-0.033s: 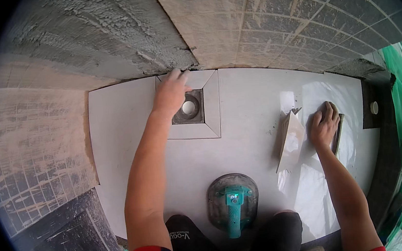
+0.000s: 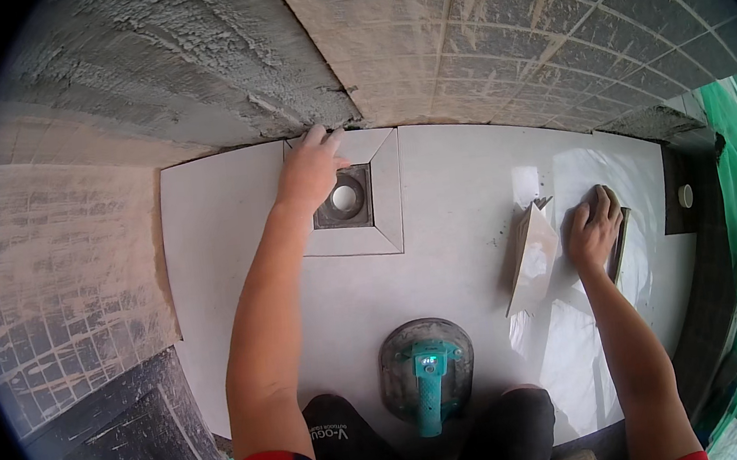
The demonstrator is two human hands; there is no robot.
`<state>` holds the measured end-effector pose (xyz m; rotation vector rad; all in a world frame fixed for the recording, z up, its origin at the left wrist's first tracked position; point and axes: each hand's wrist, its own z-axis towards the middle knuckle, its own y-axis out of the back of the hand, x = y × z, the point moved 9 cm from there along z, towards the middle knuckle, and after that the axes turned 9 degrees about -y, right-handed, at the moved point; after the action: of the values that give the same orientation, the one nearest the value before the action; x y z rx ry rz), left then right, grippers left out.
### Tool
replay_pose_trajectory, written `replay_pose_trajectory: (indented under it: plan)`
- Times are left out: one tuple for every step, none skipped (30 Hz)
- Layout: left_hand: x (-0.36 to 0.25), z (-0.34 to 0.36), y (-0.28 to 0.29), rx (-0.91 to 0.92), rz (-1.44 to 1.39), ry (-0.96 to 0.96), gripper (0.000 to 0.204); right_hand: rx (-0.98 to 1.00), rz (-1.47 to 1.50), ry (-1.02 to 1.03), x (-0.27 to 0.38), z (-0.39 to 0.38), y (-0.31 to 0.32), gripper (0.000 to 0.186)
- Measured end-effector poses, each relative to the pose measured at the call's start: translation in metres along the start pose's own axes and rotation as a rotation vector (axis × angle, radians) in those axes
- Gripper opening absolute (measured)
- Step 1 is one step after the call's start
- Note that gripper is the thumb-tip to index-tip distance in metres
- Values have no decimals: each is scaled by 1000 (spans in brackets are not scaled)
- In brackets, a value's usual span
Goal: The person installs tile pieces around a floor drain by placing them into mortar, tapping them with a hammer, and applying mortar from a bucket onto the back of tiles with a trowel.
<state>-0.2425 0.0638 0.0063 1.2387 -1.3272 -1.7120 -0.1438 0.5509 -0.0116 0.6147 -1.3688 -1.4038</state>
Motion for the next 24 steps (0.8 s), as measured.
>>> replay_pose_trajectory:
  plan:
    - [1, 1, -1, 25, -10, 33, 47, 4, -3, -2, -1, 0, 0, 49]
    - [2, 0, 0, 2, -14, 23, 47, 0, -3, -1, -1, 0, 0, 49]
    - [2, 0, 1, -22, -18, 13, 47, -3, -2, 1, -1, -1, -1, 49]
    - [2, 0, 1, -46, -22, 5, 47, -6, -2, 4, -2, -1, -2, 49]
    - [2, 0, 1, -48, -8, 13, 45, -5, -4, 7, -1, -1, -2, 49]
    - [2, 0, 1, -50, 7, 21, 44, -3, -6, 11, -1, -1, -2, 49]
    - [1, 0, 0, -52, 22, 30, 42, -1, -7, 15, -1, -2, -2, 49]
    - [2, -1, 0, -57, 15, 47, 42, -2, -11, 16, 1, -2, -1, 49]
    - [3, -3, -1, -62, 9, 64, 42, -3, -14, 17, 1, -2, -1, 49]
    - [3, -4, 0, -68, 3, 81, 42, -5, -16, 18, 2, -2, -1, 49]
    - [3, -5, 2, -68, -4, 86, 41, -1, -11, 14, 2, -2, -2, 48]
    - [3, -6, 4, -68, -10, 91, 40, 2, -5, 10, 2, -2, -2, 48]
    - [3, -7, 6, -68, -16, 96, 39, 6, 2, 5, 1, -3, -2, 48]
    - [2, -11, 12, -116, -24, 105, 39, 1, 10, 6, 0, -1, -2, 48]
    - [0, -21, 14, -165, -36, 110, 38, -5, 14, 3, -2, -1, -2, 48]
    - [-4, -32, 15, -213, -48, 114, 37, -11, 18, 0, -5, -1, -3, 48]
    - [-2, -48, 8, -202, -103, 161, 36, -6, 20, -6, -3, -1, -2, 48]
    - [-2, -67, 0, -191, -158, 213, 36, 1, 22, -11, 3, -1, 0, 48]
    - [0, -83, -8, -179, -213, 264, 36, 9, 24, -16, 7, -2, 0, 49]
    - [-7, -89, -14, -179, -271, 326, 36, 0, 20, -17, 4, -1, 1, 49]
    - [-19, -94, -20, -177, -326, 393, 37, -4, 19, -16, 1, 0, 1, 49]
    - [-29, -94, -28, -175, -383, 460, 38, -8, 16, -13, -3, 0, 2, 49]
    - [-44, -83, -19, -234, -155, 307, 41, -5, 16, -14, -2, 0, 0, 49]
    - [-45, -82, -22, -201, -135, 321, 42, -2, 15, -13, -2, 0, -2, 49]
